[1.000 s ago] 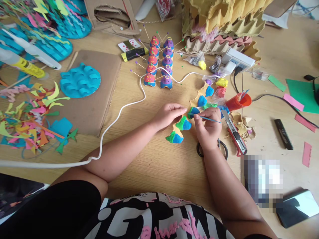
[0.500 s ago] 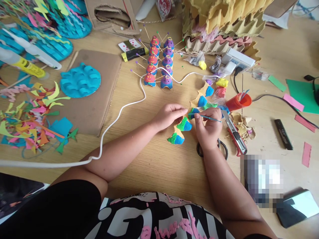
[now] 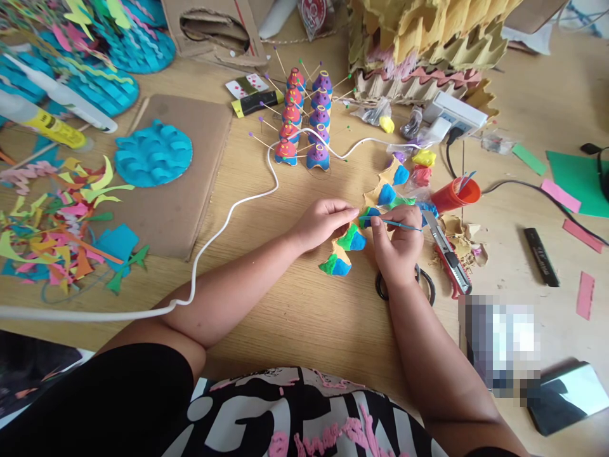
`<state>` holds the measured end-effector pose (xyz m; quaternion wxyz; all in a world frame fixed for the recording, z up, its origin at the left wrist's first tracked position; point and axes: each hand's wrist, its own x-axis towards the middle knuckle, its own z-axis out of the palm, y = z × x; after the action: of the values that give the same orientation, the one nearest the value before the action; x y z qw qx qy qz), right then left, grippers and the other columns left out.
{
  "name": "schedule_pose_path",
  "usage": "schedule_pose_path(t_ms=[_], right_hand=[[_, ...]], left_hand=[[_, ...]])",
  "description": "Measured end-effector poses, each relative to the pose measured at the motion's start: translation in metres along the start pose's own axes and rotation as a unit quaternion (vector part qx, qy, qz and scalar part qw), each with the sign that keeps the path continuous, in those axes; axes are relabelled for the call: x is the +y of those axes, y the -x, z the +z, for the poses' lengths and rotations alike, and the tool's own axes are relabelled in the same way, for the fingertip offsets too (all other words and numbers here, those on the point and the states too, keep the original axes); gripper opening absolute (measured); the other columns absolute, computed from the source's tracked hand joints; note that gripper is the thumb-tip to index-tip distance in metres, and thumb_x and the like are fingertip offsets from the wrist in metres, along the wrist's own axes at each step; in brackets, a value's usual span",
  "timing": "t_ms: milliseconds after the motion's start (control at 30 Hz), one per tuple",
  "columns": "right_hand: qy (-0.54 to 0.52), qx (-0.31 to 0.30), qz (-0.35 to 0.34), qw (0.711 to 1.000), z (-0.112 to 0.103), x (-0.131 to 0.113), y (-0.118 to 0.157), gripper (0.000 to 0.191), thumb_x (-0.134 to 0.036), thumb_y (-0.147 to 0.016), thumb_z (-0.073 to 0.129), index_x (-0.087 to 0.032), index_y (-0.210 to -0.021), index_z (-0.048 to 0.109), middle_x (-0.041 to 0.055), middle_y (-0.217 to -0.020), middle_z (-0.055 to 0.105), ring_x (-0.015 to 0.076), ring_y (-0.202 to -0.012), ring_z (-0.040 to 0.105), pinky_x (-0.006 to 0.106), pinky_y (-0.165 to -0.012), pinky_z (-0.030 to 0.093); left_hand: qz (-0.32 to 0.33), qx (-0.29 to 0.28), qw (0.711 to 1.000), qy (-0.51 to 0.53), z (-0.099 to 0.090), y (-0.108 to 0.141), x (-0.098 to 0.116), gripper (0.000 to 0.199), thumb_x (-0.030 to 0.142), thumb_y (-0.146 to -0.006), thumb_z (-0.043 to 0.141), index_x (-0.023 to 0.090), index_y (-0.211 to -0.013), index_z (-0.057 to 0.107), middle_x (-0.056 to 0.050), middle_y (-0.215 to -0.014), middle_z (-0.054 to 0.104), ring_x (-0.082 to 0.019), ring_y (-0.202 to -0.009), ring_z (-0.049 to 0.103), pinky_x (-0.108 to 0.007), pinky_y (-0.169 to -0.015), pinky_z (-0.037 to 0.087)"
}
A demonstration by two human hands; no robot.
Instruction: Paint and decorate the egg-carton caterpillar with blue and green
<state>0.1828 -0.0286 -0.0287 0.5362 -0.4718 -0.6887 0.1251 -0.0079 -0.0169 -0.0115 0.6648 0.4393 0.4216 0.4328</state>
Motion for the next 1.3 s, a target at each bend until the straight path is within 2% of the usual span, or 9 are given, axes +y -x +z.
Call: schedule_pose_path(t_ms=[200,400,733,967,1300], right_hand=[[-0.032,-0.004,-0.012,0.999,-0.0006,-0.0007,0.0006,0.024,-0.045,-0.103,0.075,-0.027,-0.089,0.070,0.0022,-0.089,0.066,0.0219,-0.090,0.067,0.044,-0.084,0.058],[-0.027,0.008,-0.010,1.000,-0.0003,-0.0003,0.0002,0.019,-0.039,-0.103,0.077,-0.026,-0.090,0.071,0.0012,-0.087,0.067,0.0197,-0.086,0.065,0.038,-0.075,0.054],[-0.017,0.026,-0.001,1.000,0.0014,-0.0025,-0.0005,0.021,-0.038,-0.102,0.077,-0.026,-0.087,0.067,0.0010,-0.084,0.067,0.0192,-0.082,0.063,0.034,-0.067,0.050],[-0.002,0.022,0.015,1.000,0.0018,-0.0013,0.0000,0.025,-0.042,-0.102,0.075,-0.026,-0.085,0.065,0.0003,-0.082,0.063,0.0184,-0.078,0.059,0.034,-0.067,0.048],[-0.057,0.029,0.030,0.997,0.0015,0.0045,0.0017,0.033,-0.054,-0.103,0.074,-0.026,-0.089,0.066,0.0003,-0.087,0.063,0.0183,-0.082,0.059,0.036,-0.073,0.049]], left_hand=[[-0.006,0.013,1.000,0.005,-0.0004,-0.0027,-0.0025,0.037,0.052,-0.082,0.084,0.018,-0.074,0.075,0.003,-0.058,0.057,-0.008,-0.056,0.045,-0.024,-0.056,0.036],[-0.002,0.007,1.000,0.001,-0.0014,-0.0027,-0.0031,0.037,0.051,-0.083,0.083,0.018,-0.071,0.072,0.004,-0.058,0.055,-0.007,-0.056,0.045,-0.024,-0.056,0.035],[0.032,-0.009,0.998,-0.047,-0.0021,-0.0008,-0.0016,0.040,0.054,-0.087,0.080,0.018,-0.071,0.072,0.001,-0.061,0.060,-0.009,-0.058,0.050,-0.025,-0.058,0.039],[0.034,-0.011,0.998,-0.058,-0.0017,-0.0009,-0.0026,0.042,0.056,-0.087,0.081,0.018,-0.071,0.072,0.001,-0.061,0.061,-0.010,-0.059,0.053,-0.025,-0.058,0.040],[0.017,0.004,0.998,-0.052,-0.0011,-0.0001,0.0006,0.040,0.055,-0.085,0.080,0.019,-0.070,0.070,0.002,-0.059,0.057,-0.009,-0.056,0.047,-0.025,-0.057,0.037]])
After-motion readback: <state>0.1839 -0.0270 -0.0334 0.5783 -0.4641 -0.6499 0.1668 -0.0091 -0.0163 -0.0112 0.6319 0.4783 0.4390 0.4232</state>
